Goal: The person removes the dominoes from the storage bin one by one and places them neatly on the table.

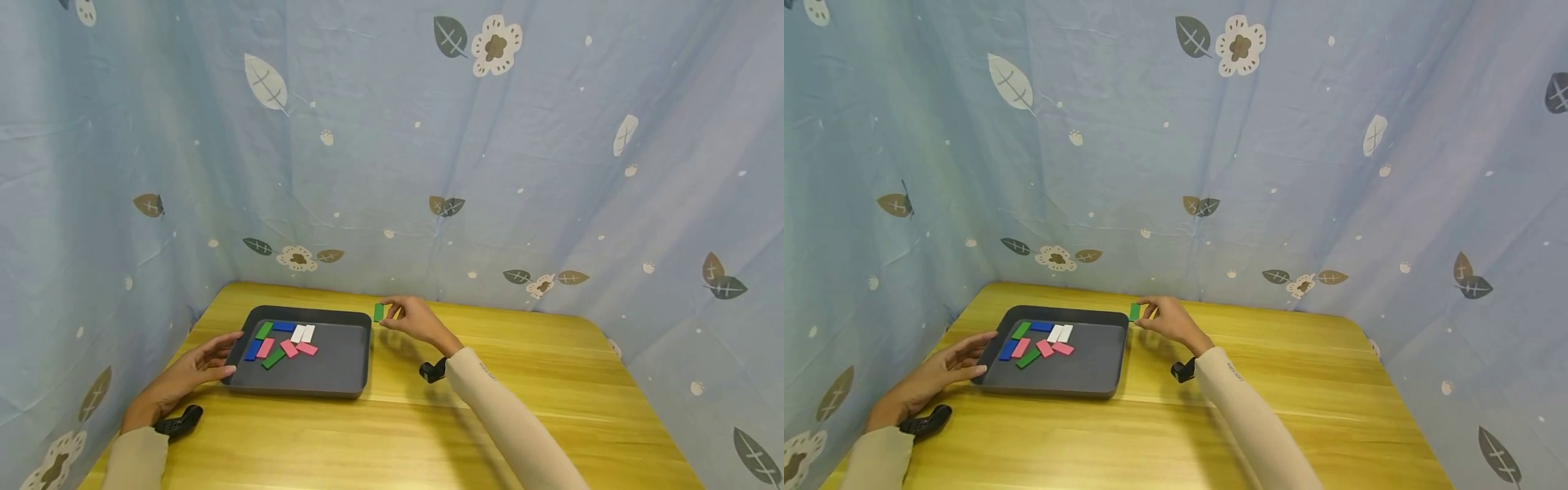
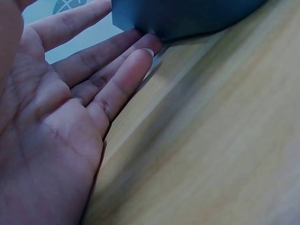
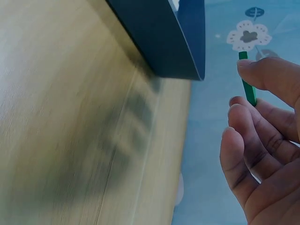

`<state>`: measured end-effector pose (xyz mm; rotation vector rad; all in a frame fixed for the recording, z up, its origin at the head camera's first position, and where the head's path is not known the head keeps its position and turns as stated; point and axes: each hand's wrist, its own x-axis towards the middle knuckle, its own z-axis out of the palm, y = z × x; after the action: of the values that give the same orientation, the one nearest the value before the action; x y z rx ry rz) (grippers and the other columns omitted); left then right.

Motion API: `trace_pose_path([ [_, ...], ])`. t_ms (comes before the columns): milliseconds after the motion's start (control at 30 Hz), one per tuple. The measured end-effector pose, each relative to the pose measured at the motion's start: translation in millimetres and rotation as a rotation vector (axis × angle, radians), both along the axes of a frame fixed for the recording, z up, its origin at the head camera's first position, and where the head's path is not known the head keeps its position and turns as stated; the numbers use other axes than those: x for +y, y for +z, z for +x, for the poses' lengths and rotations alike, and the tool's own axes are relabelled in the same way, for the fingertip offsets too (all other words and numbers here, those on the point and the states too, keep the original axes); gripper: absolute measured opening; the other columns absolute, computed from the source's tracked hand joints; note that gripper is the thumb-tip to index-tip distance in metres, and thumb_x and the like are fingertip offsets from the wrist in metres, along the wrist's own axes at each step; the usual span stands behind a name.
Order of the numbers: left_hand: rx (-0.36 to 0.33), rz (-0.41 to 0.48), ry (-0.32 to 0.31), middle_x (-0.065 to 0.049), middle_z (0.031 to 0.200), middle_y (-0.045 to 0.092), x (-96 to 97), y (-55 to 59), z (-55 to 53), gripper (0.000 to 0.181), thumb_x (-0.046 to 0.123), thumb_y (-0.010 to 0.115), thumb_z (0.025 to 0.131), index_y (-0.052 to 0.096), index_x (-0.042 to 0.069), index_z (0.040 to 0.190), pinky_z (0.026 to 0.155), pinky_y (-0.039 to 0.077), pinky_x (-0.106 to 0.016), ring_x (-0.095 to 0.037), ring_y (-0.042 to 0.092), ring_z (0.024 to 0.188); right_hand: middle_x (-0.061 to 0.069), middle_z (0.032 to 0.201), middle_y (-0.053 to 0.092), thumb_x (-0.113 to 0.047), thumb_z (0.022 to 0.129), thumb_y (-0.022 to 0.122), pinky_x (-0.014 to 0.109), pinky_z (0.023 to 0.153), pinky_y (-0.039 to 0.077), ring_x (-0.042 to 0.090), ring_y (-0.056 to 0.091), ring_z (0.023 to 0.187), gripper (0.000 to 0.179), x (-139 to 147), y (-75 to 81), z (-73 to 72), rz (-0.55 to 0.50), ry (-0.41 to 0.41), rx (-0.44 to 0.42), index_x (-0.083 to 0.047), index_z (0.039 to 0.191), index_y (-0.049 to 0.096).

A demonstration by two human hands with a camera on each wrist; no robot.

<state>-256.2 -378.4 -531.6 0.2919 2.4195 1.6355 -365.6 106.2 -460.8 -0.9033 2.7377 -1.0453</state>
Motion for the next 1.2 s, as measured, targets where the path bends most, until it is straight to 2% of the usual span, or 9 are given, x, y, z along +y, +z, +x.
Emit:
trace_pose_path([
  [167,-0.016,0.015,-0.001,-0.018,0.161,0.03,-0.2,1.0,1.9,0.07,0.023,0.067,0.102,0.032,0.017,0.162,0.09,0.051,-0.038,-0.02,0.048,0.122,-0.006,0.095,0.069,-0.027,0.098,0.074,0.031,0.065,0.051,0.013,0.061,0.07,0.045,13,-2.3,1.6,0.002,-0.013,-0.004,-0.015,0.14,0.064],
  [433,-0.011,-0.014,0.002,-0.018,0.162,0.029,-1.5,-0.2,2.3,0.07,0.024,0.066,0.103,0.031,0.016,0.163,0.094,0.047,-0.045,-0.035,0.042,0.129,-0.006,0.094,0.069,-0.025,0.098,0.073,0.033,0.066,0.051,0.013,0.061,0.071,0.046,38,-5.8,1.8,0.004,-0.03,0.007,-0.01,0.14,0.064],
  [667,-0.023,-0.001,0.006,-0.017,0.161,0.03,1.1,1.3,2.0,0.07,0.025,0.067,0.102,0.032,0.018,0.162,0.093,0.048,-0.044,-0.035,0.042,0.128,-0.006,0.094,0.069,-0.024,0.097,0.074,0.034,0.067,0.051,0.015,0.061,0.073,0.045,62,-9.4,4.1,0.002,-0.065,-0.021,-0.012,0.139,0.065],
  [833,-0.007,-0.001,0.002,-0.017,0.16,0.031,1.8,1.6,1.1,0.068,0.022,0.066,0.103,0.032,0.016,0.162,0.092,0.048,-0.044,-0.033,0.044,0.125,-0.006,0.093,0.069,-0.025,0.098,0.074,0.033,0.065,0.051,0.015,0.061,0.072,0.045,77,-15.1,4.8,-0.008,-0.071,-0.019,-0.013,0.14,0.064],
  [1000,0.011,-0.002,-0.013,-0.019,0.161,0.029,1.2,1.6,-0.1,0.069,0.023,0.065,0.103,0.031,0.016,0.163,0.093,0.046,-0.047,-0.039,0.04,0.129,-0.007,0.093,0.069,-0.024,0.098,0.074,0.032,0.063,0.05,0.015,0.061,0.072,0.044,89,-21.7,3.4,-0.016,-0.089,-0.023,-0.014,0.14,0.064],
  [1200,-0.009,-0.008,0.003,-0.018,0.162,0.028,1.0,1.7,-0.5,0.07,0.025,0.067,0.102,0.031,0.018,0.163,0.096,0.045,-0.05,-0.043,0.037,0.133,-0.005,0.091,0.069,-0.019,0.097,0.073,0.03,0.062,0.049,0.016,0.06,0.07,0.043,98,-28.9,1.2,-0.006,-0.098,-0.042,-0.011,0.138,0.065],
])
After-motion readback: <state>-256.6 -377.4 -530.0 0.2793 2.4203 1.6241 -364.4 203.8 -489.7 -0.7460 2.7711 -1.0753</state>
